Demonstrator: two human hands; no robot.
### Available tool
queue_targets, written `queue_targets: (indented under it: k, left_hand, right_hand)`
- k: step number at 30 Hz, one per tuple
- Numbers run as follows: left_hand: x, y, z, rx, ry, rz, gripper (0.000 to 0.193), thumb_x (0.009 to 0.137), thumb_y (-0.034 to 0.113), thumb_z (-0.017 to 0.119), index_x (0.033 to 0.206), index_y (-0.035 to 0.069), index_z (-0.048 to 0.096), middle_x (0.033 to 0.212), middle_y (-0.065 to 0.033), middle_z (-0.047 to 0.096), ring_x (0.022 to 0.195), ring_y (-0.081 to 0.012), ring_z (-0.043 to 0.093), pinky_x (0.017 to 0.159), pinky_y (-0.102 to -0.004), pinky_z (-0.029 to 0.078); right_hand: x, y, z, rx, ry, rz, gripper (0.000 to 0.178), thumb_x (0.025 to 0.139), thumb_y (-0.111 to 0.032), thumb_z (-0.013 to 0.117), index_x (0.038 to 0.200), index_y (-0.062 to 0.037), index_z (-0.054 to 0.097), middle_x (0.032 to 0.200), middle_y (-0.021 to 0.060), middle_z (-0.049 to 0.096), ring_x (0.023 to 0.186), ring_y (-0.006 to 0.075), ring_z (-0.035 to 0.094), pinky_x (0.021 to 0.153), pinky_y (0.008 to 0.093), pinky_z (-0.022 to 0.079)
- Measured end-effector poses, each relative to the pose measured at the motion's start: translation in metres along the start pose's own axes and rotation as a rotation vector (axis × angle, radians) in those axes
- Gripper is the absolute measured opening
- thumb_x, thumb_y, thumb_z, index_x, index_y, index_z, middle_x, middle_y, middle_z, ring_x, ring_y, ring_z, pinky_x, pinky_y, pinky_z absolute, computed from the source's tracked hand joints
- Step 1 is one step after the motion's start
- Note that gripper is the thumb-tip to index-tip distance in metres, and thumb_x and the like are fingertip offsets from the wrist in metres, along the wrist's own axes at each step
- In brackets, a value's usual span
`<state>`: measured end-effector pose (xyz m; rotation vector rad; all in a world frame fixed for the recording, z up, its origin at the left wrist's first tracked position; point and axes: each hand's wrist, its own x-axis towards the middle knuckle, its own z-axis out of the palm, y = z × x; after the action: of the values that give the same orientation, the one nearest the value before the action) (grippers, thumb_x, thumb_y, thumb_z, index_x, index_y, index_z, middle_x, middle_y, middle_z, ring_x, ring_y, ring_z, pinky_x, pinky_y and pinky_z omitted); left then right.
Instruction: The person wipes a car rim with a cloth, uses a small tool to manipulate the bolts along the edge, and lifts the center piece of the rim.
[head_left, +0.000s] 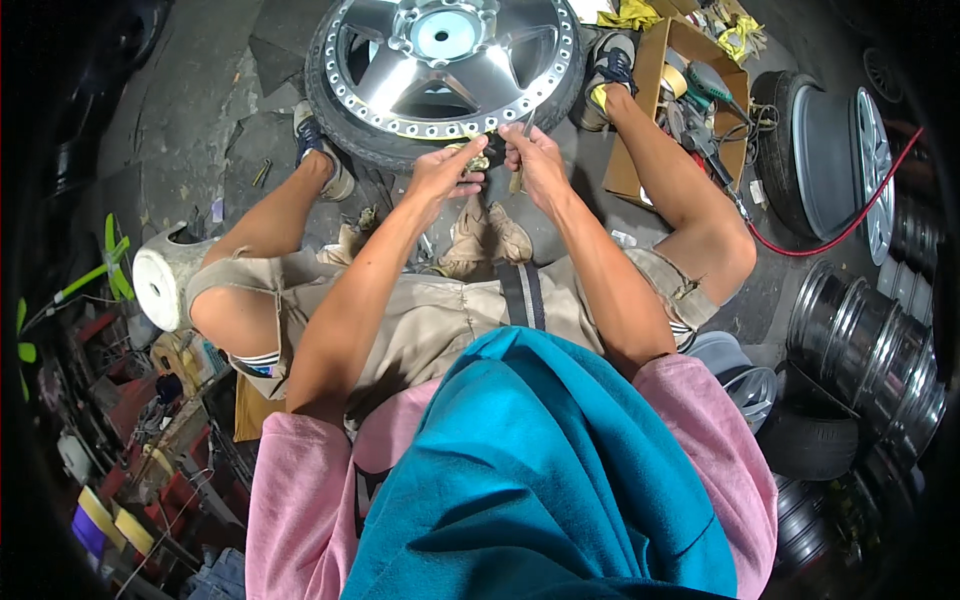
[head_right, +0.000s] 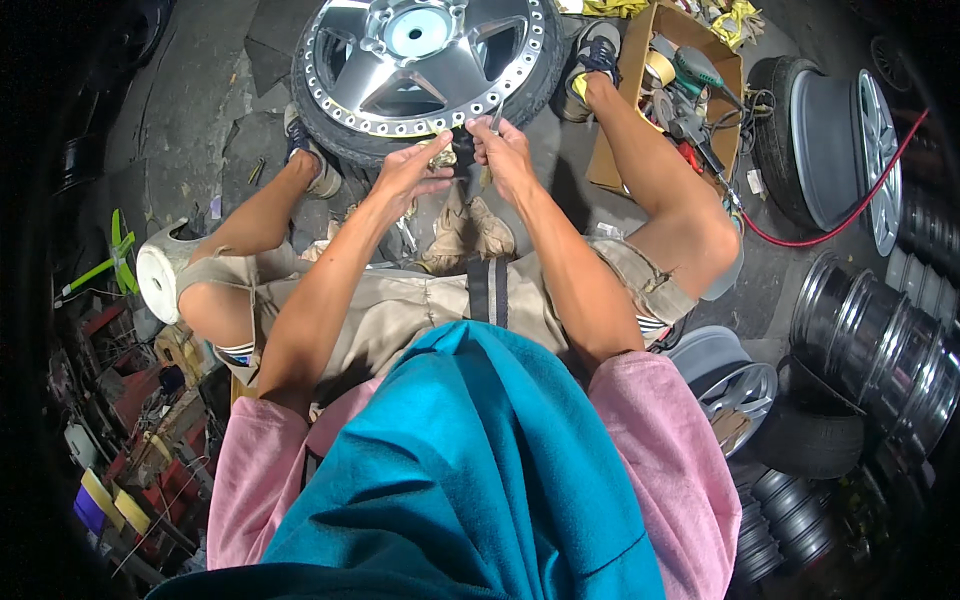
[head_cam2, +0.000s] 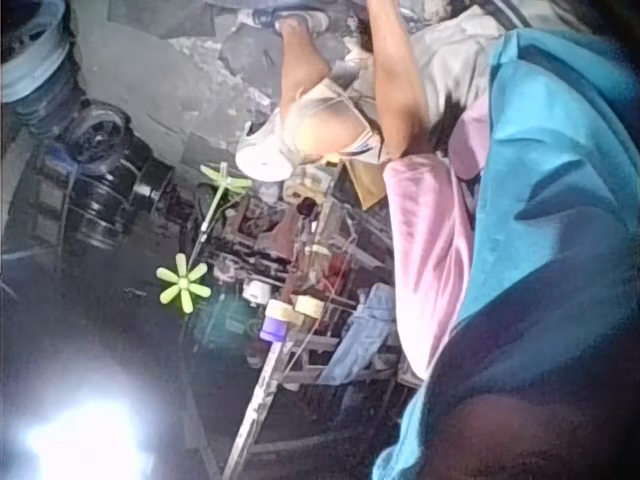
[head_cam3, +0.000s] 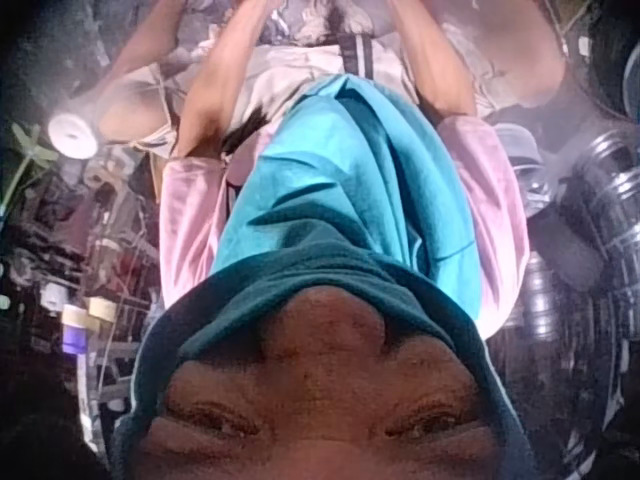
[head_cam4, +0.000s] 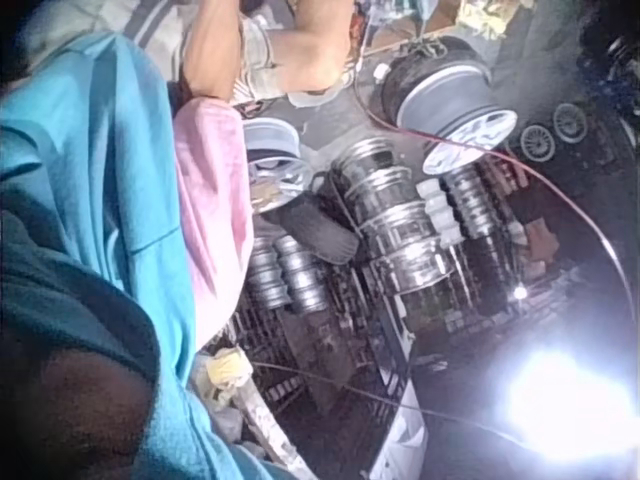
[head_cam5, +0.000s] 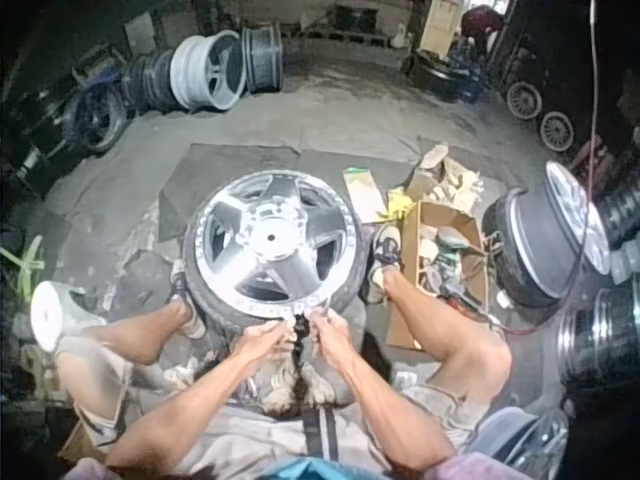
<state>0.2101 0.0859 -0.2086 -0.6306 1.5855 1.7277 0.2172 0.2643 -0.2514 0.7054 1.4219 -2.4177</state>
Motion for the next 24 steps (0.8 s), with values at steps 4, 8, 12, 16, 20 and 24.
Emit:
queue_targets:
  k: [4, 8, 12, 16, 20, 24]
  left_hand:
    - [0.024, -0.009, 0.002, -0.139, -0.021, 0.051, 0.027, 0.093, 0.029, 0.078, 0.107, 0.006, 0.071, 0.097, -0.0033, 0.071, 0.083, -0.0154, 0.068, 0.072, -0.0312, 0.058]
    - [0.016, 0.006, -0.001, 0.154, 0.032, 0.049, 0.022, 0.095, 0.027, 0.074, 0.097, 0.005, 0.072, 0.084, -0.0019, 0.069, 0.074, -0.0114, 0.065, 0.068, -0.0285, 0.056]
    - [-0.007, 0.021, -0.030, 0.562, 0.016, 0.209, 0.024, 0.094, 0.024, 0.071, 0.085, 0.001, 0.072, 0.075, -0.0019, 0.065, 0.067, -0.0097, 0.060, 0.059, -0.0271, 0.049]
    - [-0.035, 0.026, -0.058, 0.969, 0.060, 0.451, 0.027, 0.092, 0.025, 0.072, 0.082, 0.000, 0.071, 0.065, -0.0003, 0.061, 0.066, -0.0057, 0.053, 0.059, -0.0294, 0.043]
    - [-0.094, 0.030, -0.079, 0.934, -0.368, 0.246, 0.029, 0.092, 0.028, 0.073, 0.085, 0.000, 0.073, 0.065, -0.0009, 0.060, 0.068, -0.0066, 0.051, 0.061, -0.0294, 0.043]
    - [-0.094, 0.012, -0.091, 0.834, -0.326, 0.133, 0.045, 0.090, 0.034, 0.079, 0.115, -0.002, 0.071, 0.088, -0.0054, 0.071, 0.078, -0.0089, 0.059, 0.071, -0.0270, 0.049]
  right_hand:
    - [0.003, 0.005, -0.002, 0.038, -0.026, 0.015, 0.014, 0.094, -0.019, 0.074, 0.098, -0.0104, 0.064, 0.077, -0.0054, 0.055, 0.062, 0.0037, 0.047, 0.055, 0.0226, 0.039]
    - [0.003, 0.005, -0.003, 0.006, -0.020, 0.016, 0.014, 0.095, -0.018, 0.071, 0.101, -0.0093, 0.063, 0.076, -0.0058, 0.054, 0.062, 0.0041, 0.047, 0.056, 0.0227, 0.040]
    - [0.003, 0.006, 0.005, -0.073, 0.005, -0.003, 0.013, 0.095, -0.018, 0.069, 0.101, -0.0088, 0.063, 0.077, -0.0060, 0.054, 0.061, 0.0042, 0.047, 0.056, 0.0228, 0.039]
    - [0.006, 0.015, 0.000, -0.207, 0.065, -0.068, 0.014, 0.097, -0.021, 0.067, 0.100, -0.0092, 0.060, 0.076, -0.0045, 0.052, 0.061, 0.0055, 0.046, 0.055, 0.0242, 0.039]
    - [0.003, 0.019, 0.010, -0.219, 0.110, -0.079, 0.015, 0.098, -0.022, 0.066, 0.097, -0.0098, 0.057, 0.077, -0.0027, 0.052, 0.060, 0.0072, 0.047, 0.054, 0.0258, 0.039]
    - [0.001, 0.036, 0.025, 0.000, 0.115, -0.064, 0.018, 0.101, -0.026, 0.063, 0.100, -0.0086, 0.060, 0.068, -0.0044, 0.048, 0.058, 0.0086, 0.048, 0.051, 0.0273, 0.038]
